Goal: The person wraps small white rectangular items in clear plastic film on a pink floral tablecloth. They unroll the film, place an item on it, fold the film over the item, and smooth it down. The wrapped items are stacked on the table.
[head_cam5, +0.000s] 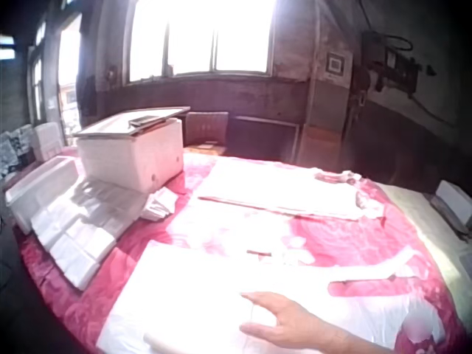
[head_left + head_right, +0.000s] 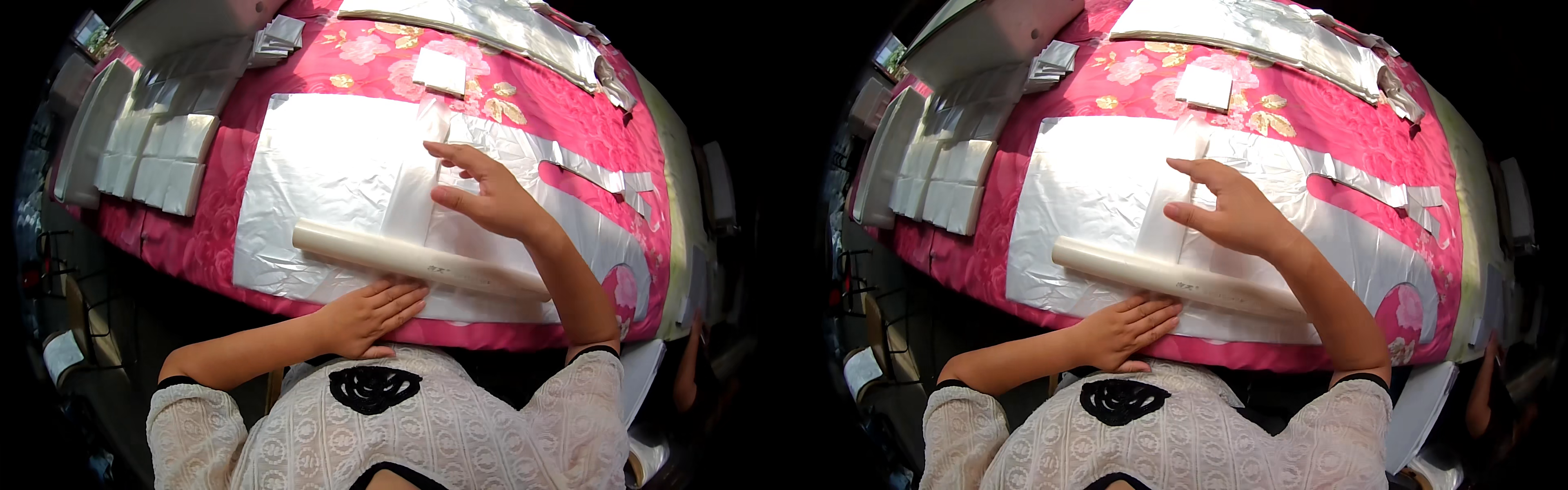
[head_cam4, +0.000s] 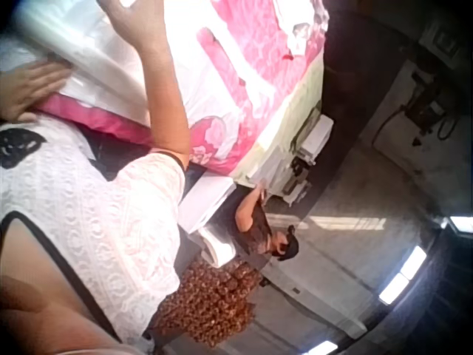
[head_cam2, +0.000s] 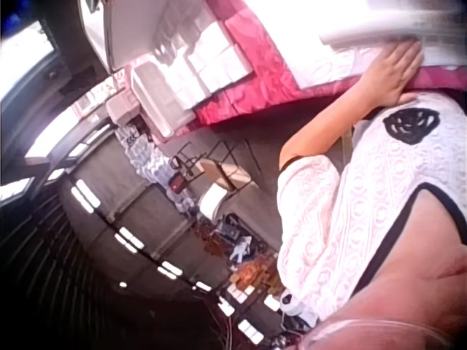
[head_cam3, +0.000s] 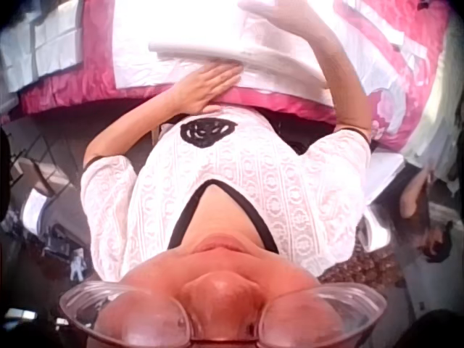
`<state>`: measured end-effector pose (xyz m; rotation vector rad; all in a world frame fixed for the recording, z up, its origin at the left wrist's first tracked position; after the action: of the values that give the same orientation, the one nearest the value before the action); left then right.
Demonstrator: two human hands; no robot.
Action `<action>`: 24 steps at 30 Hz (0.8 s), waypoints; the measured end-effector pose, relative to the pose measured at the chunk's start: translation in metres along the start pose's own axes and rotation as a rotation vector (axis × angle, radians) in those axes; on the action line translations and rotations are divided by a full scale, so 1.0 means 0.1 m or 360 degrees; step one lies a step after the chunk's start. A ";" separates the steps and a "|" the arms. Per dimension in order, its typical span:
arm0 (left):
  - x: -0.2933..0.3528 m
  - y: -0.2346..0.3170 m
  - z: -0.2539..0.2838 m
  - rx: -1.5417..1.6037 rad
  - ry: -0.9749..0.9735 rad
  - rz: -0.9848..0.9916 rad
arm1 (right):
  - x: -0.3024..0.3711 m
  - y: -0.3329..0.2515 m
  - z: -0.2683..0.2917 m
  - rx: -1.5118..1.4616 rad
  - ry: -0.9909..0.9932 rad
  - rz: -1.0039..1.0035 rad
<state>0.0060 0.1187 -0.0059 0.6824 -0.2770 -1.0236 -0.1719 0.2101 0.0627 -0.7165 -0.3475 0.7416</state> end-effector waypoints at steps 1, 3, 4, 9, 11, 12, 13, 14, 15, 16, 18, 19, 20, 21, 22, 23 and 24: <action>-0.03 0.03 -0.02 -0.0018 0.0006 0.0004 | 0.26 -0.19 -0.25 0.0253 -0.0073 0.0136; -0.02 0.02 -0.15 -0.0052 -0.0116 0.0102 | 0.62 -0.36 -0.66 0.0405 -0.0026 0.0173; -0.02 0.01 -0.20 -0.0069 -0.0175 0.0152 | 0.68 -0.33 -0.68 0.0552 0.0054 0.0190; -0.04 0.07 -0.13 -0.0078 -0.0079 0.0170 | 0.69 0.20 -0.18 0.0996 0.0541 0.0007; -0.04 0.09 -0.09 -0.0031 -0.0088 0.0090 | 0.70 0.60 0.23 0.1155 0.0724 -0.0298; -0.05 0.09 -0.07 -0.0003 -0.0092 0.0047 | 0.76 0.82 0.40 0.1271 0.0869 -0.0425; -0.04 0.08 -0.03 0.0004 -0.0076 0.0028 | 0.80 0.94 0.52 0.1226 0.0960 -0.0441; -0.03 0.05 0.02 0.0013 -0.0062 0.0015 | 0.79 0.92 0.51 0.1209 0.0935 -0.0408; -0.04 0.03 0.06 0.0021 -0.0048 0.0001 | 0.79 0.88 0.50 0.1193 0.0911 -0.0377; -0.06 -0.02 0.09 -0.0007 -0.0054 0.0056 | 0.81 0.82 0.49 0.1178 0.0888 -0.0347; -0.08 -0.10 0.09 -0.0042 -0.0074 0.0170 | 0.75 0.43 0.17 0.0817 0.0669 -0.0140; -0.08 -0.06 0.06 -0.0058 -0.0062 0.0156 | 0.71 0.23 -0.02 0.0864 0.0542 0.0034; -0.09 -0.03 0.02 -0.0132 -0.0049 0.0180 | 0.68 0.02 -0.22 0.0870 0.0411 0.0164; -0.10 0.01 -0.03 -0.0208 -0.0040 0.0197 | 0.67 -0.13 -0.42 0.0866 0.0292 0.0289; -0.11 0.05 -0.09 -0.0283 -0.0030 0.0216 | 0.66 -0.21 -0.59 0.0884 0.0258 0.0408; -0.13 0.09 -0.10 -0.0416 0.0084 0.0215 | 0.63 -0.29 -0.68 0.0891 0.0296 0.0483; -0.14 0.09 -0.13 -0.0395 0.0080 0.0234 | 0.57 -0.31 -0.71 0.0899 0.0308 0.0495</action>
<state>0.0123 0.1390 -0.0086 0.4554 -0.1508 -0.8812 -0.0796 0.2019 0.0362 -0.3006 0.1571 0.9998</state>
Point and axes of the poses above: each hand's wrist, its own x-axis away from the middle knuckle, its own z-axis out of the back of the hand, y = z × x, the point moved 7 cm from there along -x, towards the middle knuckle, and after that the axes turned 12 degrees about x, right-handed, at the moved point
